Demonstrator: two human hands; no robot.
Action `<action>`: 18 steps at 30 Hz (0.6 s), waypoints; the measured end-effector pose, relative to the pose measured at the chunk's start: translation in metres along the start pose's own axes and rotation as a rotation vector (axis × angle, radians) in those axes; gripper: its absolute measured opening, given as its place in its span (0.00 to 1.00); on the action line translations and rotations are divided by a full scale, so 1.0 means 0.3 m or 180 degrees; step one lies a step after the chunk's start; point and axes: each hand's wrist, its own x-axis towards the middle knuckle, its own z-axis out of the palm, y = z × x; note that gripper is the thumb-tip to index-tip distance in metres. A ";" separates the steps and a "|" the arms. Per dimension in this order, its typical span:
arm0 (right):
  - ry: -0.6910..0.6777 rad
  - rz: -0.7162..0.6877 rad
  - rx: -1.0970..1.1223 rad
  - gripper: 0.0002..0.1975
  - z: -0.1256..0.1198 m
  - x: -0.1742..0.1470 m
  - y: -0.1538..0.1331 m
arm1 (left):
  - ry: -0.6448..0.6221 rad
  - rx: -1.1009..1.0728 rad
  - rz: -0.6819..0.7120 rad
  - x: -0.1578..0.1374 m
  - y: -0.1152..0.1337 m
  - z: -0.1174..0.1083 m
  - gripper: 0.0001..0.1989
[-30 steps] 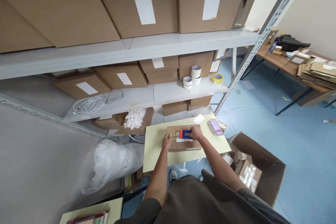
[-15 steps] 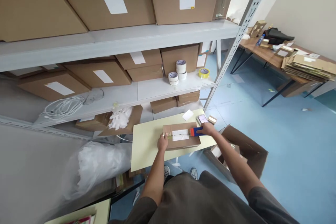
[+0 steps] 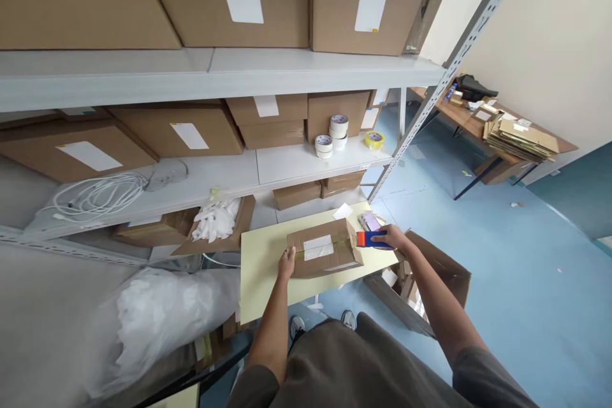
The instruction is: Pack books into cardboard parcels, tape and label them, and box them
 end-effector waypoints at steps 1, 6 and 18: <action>-0.0071 -0.0056 0.0043 0.24 0.015 0.003 -0.064 | -0.0017 -0.0038 -0.0047 0.011 -0.026 -0.028 0.24; -0.0102 -0.0372 -0.0163 0.26 0.128 0.011 -0.459 | 0.0115 -0.0065 -0.0414 0.037 -0.113 -0.184 0.28; -0.0283 -0.0411 -0.1136 0.24 0.444 -0.040 -1.115 | 0.0138 -0.0649 0.0507 -0.059 -0.007 -0.431 0.33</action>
